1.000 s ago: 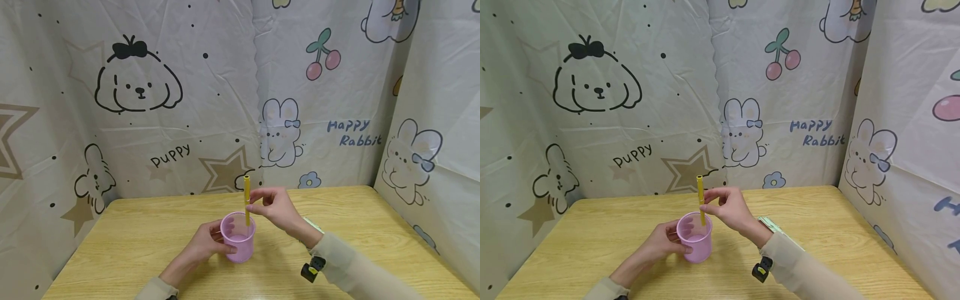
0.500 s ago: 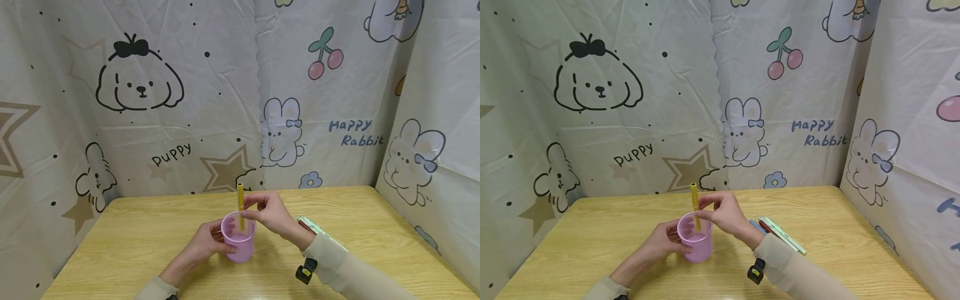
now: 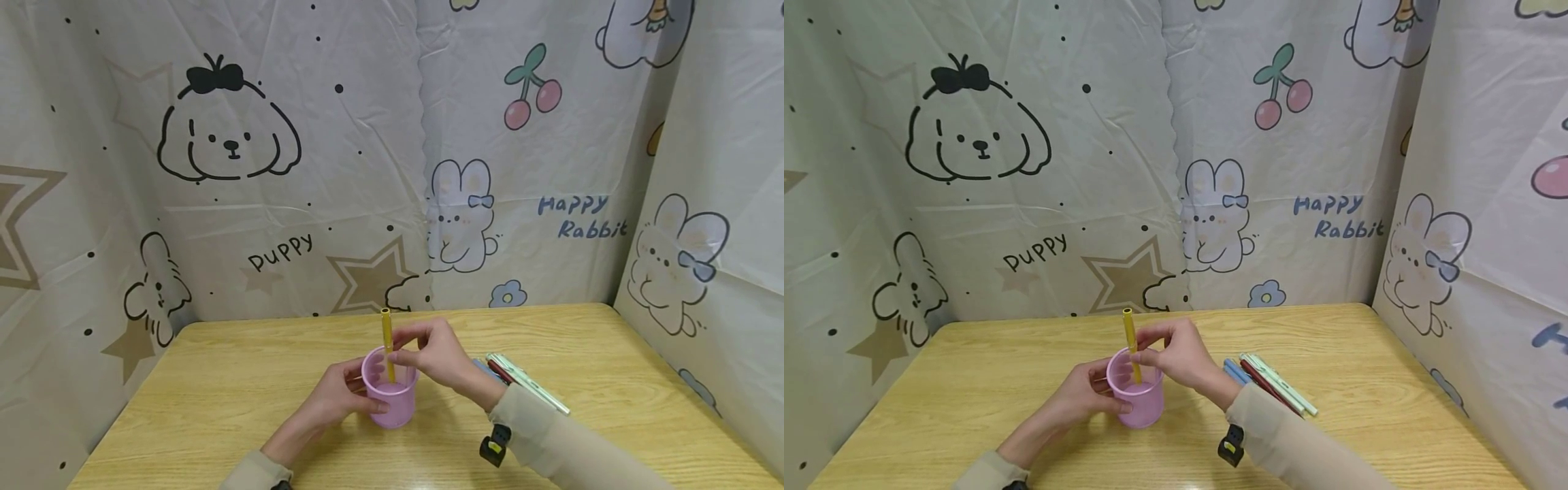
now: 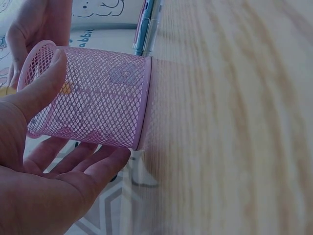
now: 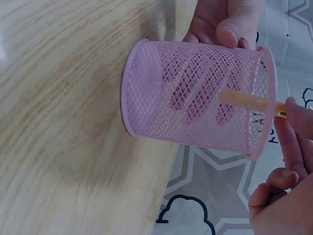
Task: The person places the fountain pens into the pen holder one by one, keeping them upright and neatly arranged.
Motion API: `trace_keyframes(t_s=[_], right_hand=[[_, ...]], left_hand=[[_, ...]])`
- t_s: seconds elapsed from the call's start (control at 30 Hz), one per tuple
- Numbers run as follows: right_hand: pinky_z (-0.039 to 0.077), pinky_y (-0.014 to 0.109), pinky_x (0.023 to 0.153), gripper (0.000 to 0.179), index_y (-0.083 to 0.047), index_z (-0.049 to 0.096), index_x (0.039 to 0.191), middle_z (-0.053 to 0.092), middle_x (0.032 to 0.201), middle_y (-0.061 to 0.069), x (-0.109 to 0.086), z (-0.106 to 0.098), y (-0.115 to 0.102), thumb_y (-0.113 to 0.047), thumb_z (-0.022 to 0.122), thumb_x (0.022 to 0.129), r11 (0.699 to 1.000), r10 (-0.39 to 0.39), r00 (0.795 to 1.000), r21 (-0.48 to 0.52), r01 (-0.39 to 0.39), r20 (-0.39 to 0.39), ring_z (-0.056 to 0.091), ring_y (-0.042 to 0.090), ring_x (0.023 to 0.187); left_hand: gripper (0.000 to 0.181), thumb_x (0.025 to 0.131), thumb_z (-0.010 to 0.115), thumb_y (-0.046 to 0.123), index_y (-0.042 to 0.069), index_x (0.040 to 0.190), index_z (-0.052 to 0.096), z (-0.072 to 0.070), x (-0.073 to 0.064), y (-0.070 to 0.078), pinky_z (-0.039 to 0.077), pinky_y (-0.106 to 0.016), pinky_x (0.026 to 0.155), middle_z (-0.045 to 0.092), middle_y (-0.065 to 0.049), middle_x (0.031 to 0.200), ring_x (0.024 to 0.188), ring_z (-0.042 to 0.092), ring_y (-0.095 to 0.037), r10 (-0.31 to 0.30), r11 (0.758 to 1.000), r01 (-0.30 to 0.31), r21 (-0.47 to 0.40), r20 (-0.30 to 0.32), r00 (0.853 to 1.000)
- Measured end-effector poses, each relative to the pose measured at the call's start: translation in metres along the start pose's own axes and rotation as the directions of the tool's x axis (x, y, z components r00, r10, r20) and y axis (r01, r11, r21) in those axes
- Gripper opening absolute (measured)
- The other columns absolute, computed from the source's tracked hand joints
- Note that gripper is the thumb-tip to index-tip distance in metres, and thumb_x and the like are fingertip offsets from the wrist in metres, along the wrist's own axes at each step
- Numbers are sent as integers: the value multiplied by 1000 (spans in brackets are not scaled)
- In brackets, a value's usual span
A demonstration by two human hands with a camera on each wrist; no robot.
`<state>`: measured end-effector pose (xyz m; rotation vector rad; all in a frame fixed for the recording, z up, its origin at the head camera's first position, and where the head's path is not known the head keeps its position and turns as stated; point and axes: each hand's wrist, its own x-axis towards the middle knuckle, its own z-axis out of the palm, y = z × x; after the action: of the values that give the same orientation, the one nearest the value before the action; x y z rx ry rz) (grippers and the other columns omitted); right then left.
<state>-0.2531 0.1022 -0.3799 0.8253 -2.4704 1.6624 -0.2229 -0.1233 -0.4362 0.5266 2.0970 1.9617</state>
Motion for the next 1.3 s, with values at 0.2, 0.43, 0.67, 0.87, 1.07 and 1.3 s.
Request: trace_keyframes(t_s=[0.2,0.43,0.67,0.87,1.07,1.3], right_hand=[[32,22,52,19,-5,83,103,79,92,2,-1,3,3,-10,88,85,1000,8,1000,-25,-8,17,44,12,59],[40,22,53,17,-10,83,103,78,92,-4,-3,4,2,-10,87,86,999,22,999,-44,-20,36,55,25,66],[43,22,52,14,-11,84,99,77,89,-6,-3,6,3,-11,88,86,997,13,999,-72,-10,46,60,22,71],[48,24,59,15,-11,84,98,78,90,-4,-3,8,2,-11,89,84,996,10,999,-91,-5,48,65,15,85],[53,26,65,19,-8,84,103,79,93,-1,-3,7,2,-13,88,85,995,40,997,-94,-34,66,68,16,91],[40,22,59,18,-8,83,107,79,97,-2,-5,-7,0,-15,84,91,992,12,999,-129,-6,47,63,17,81]], left_hand=[[81,77,90,-6,-6,150,53,1,0,1,49,-44,111,58,-28,145,134,56,-45,-2,1000,2,2,-4,1000],[79,79,88,-6,-7,149,52,0,-1,0,50,-43,110,58,-26,145,134,56,-45,-3,1000,3,-10,8,1000],[77,80,88,-7,-7,148,53,0,-1,0,51,-42,109,60,-24,145,133,57,-45,-2,1000,3,-20,19,1000],[76,80,89,-6,-6,148,55,1,0,1,51,-42,109,62,-22,143,131,59,-41,0,1000,0,-18,18,1000],[75,79,90,-4,-5,146,57,0,0,2,52,-42,108,64,-20,140,129,61,-39,-7,1000,7,3,4,1000],[73,80,91,-2,-5,145,58,0,-1,2,53,-41,108,64,-22,139,129,61,-39,-26,999,26,20,-4,1000]])
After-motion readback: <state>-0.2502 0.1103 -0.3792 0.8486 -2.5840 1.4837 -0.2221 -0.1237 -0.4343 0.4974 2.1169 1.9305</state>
